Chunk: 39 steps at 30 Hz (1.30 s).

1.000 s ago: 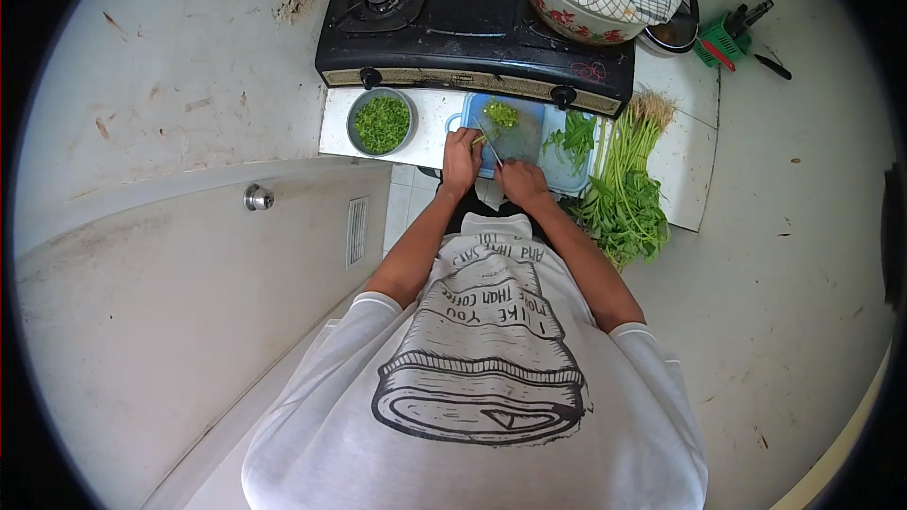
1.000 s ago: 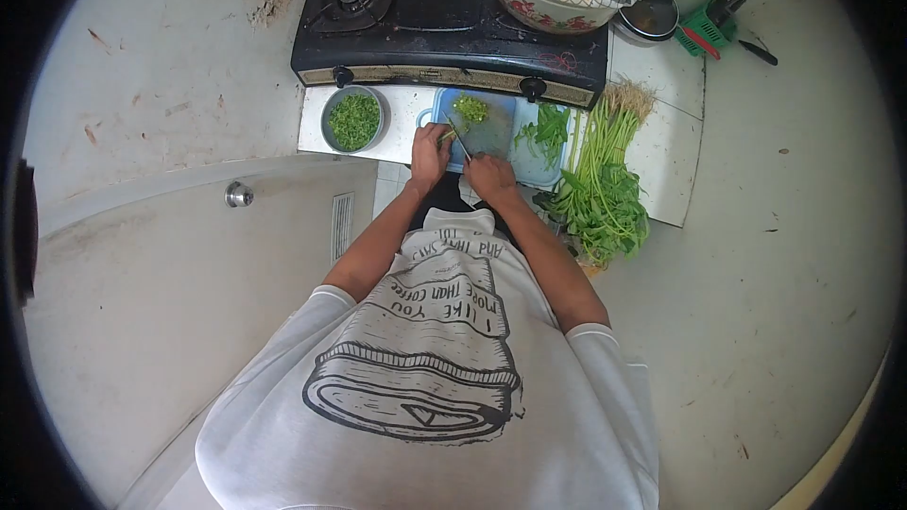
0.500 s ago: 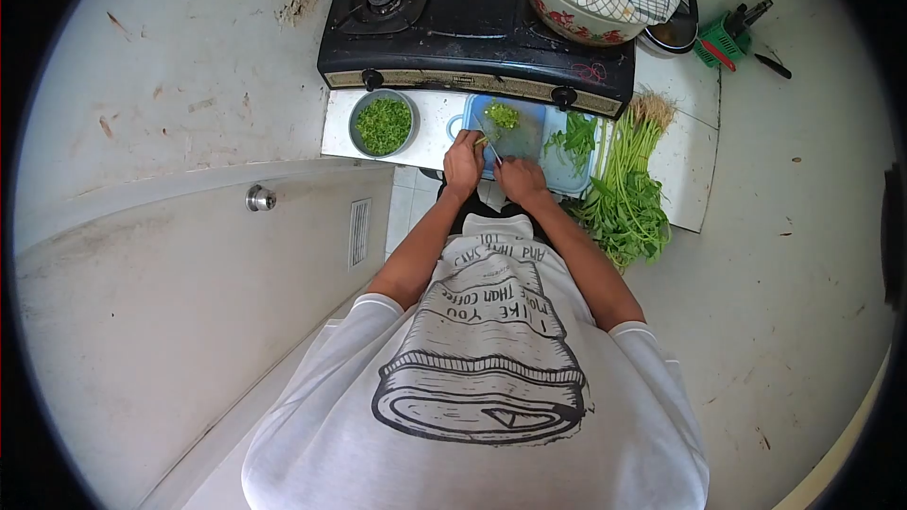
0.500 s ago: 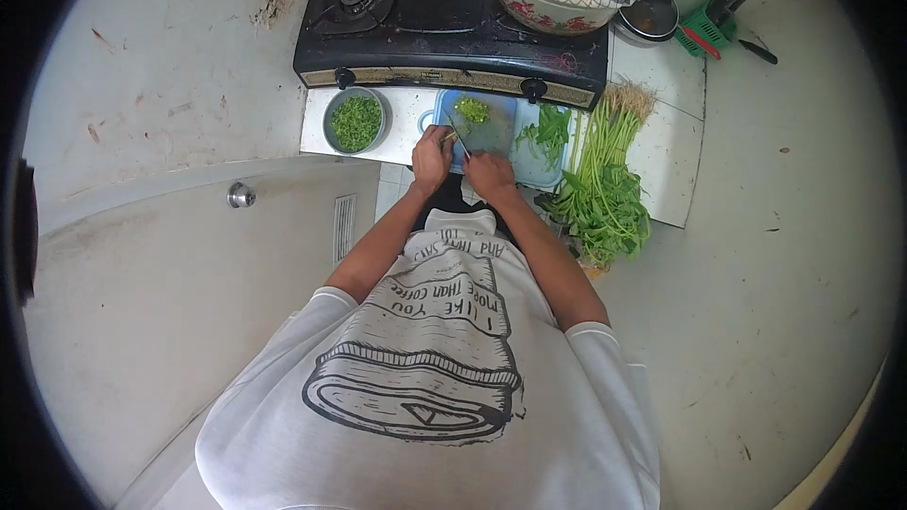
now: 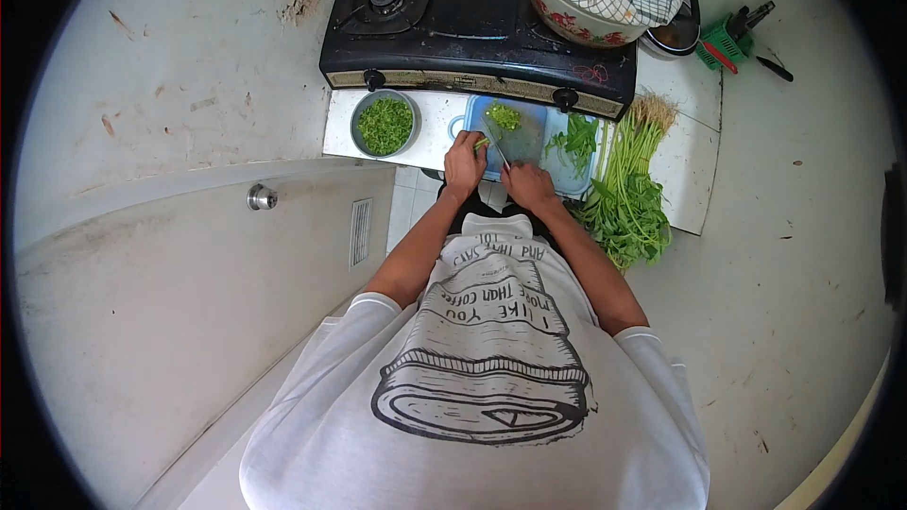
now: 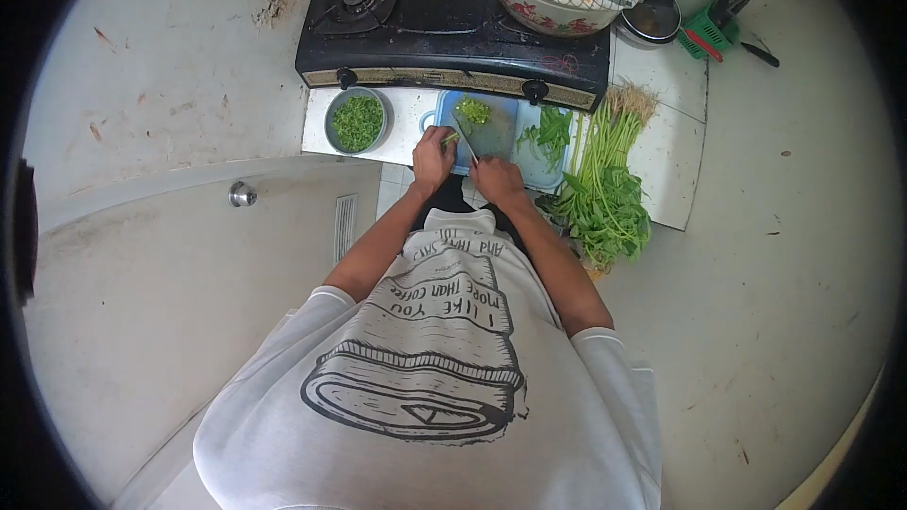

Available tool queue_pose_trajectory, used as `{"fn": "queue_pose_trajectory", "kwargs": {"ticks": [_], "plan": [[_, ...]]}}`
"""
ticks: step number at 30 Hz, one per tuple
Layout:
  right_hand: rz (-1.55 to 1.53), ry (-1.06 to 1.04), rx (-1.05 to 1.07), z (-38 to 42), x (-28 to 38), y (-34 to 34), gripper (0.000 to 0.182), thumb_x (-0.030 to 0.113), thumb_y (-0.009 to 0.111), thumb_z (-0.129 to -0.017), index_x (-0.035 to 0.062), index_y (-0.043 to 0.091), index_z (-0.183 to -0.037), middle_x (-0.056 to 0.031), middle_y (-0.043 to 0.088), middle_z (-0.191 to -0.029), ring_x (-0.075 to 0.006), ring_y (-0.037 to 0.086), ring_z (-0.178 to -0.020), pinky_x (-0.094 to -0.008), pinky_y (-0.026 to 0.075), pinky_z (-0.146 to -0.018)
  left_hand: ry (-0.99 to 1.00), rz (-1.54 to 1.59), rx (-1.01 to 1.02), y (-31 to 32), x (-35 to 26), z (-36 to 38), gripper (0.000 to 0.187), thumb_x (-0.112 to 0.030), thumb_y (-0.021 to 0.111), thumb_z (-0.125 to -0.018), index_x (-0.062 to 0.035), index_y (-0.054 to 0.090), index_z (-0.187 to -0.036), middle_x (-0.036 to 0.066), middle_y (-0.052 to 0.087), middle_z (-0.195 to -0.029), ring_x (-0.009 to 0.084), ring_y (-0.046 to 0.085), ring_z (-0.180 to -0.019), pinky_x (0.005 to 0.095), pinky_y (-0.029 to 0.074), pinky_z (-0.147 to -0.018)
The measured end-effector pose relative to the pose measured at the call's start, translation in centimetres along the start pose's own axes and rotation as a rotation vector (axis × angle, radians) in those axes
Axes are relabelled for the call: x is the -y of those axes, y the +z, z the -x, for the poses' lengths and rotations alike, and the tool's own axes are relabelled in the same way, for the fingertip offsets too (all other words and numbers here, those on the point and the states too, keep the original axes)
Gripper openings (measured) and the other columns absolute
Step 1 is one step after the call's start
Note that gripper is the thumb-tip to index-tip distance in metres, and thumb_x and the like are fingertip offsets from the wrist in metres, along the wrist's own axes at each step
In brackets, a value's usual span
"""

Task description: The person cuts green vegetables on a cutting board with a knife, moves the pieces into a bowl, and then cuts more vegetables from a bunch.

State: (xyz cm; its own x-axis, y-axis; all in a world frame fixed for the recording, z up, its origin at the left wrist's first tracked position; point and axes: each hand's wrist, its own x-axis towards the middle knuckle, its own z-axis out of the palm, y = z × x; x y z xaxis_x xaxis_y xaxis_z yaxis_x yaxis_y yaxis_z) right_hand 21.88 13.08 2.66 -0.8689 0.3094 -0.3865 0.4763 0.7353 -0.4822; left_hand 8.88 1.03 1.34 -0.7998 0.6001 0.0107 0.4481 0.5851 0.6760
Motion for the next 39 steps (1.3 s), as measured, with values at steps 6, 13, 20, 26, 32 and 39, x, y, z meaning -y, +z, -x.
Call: {"fn": "queue_pose_trajectory", "kwargs": {"ticks": [6,13,20,26,32,39], "plan": [[-0.014,-0.026,0.006,-0.3,0.3,0.3,0.048,0.039,0.049,-0.105,-0.0038,0.070,-0.098,-0.0301,0.072,-0.089,-0.0448,0.073,-0.085,-0.0550,0.058,-0.080,0.004,-0.025,-0.010,0.3,0.4,-0.1,0.018,-0.013,0.072,-0.090,-0.0069,0.072,-0.107,0.014,0.068,-0.104,0.0375,0.069,-0.088,0.0457,0.055,-0.079],[-0.014,-0.024,-0.048,-1.6,0.7,1.1,0.049,0.040,0.049,-0.105,-0.0026,0.071,-0.097,-0.0296,0.073,-0.090,-0.0451,0.073,-0.086,-0.0542,0.058,-0.081,0.001,-0.016,0.002,0.4,0.5,-0.1,0.020,-0.013,0.072,-0.090,-0.0053,0.070,-0.108,0.015,0.067,-0.104,0.0358,0.069,-0.084,0.0449,0.055,-0.077],[0.052,-0.036,-0.103,-3.0,0.9,1.8,0.044,0.037,0.051,-0.105,-0.0002,0.072,-0.096,-0.0232,0.075,-0.090,-0.0392,0.075,-0.081,-0.0506,0.060,-0.078,0.011,0.033,0.035,-0.3,0.6,-0.2,0.020,-0.008,0.070,-0.090,-0.0035,0.069,-0.110,0.017,0.066,-0.106,0.0369,0.069,-0.085,0.0452,0.056,-0.079],[0.069,-0.077,-0.093,-1.7,0.1,2.1,0.045,0.037,0.051,-0.104,0.0003,0.074,-0.093,-0.0229,0.075,-0.086,-0.0392,0.075,-0.079,-0.0494,0.060,-0.075,0.060,0.028,0.016,0.0,1.2,-0.3,0.019,-0.004,0.069,-0.089,-0.0031,0.070,-0.108,0.016,0.066,-0.105,0.0375,0.068,-0.087,0.0450,0.055,-0.079],[0.067,-0.097,-0.101,-2.3,0.3,1.7,0.046,0.037,0.051,-0.104,0.0003,0.075,-0.090,-0.0231,0.075,-0.087,-0.0390,0.075,-0.080,-0.0493,0.060,-0.075,0.049,0.050,0.016,0.0,1.2,-0.2,0.018,-0.004,0.069,-0.090,-0.0030,0.070,-0.107,0.015,0.065,-0.103,0.0366,0.067,-0.083,0.0449,0.054,-0.075],[0.046,-0.036,-0.084,-2.6,0.6,1.9,0.044,0.036,0.052,-0.104,0.0012,0.075,-0.093,-0.0226,0.075,-0.090,-0.0393,0.075,-0.082,-0.0493,0.060,-0.077,0.055,0.053,0.014,0.1,1.4,-0.2,0.017,-0.002,0.068,-0.090,-0.0033,0.069,-0.107,0.016,0.066,-0.104,0.0365,0.067,-0.082,0.0453,0.055,-0.075]]}}
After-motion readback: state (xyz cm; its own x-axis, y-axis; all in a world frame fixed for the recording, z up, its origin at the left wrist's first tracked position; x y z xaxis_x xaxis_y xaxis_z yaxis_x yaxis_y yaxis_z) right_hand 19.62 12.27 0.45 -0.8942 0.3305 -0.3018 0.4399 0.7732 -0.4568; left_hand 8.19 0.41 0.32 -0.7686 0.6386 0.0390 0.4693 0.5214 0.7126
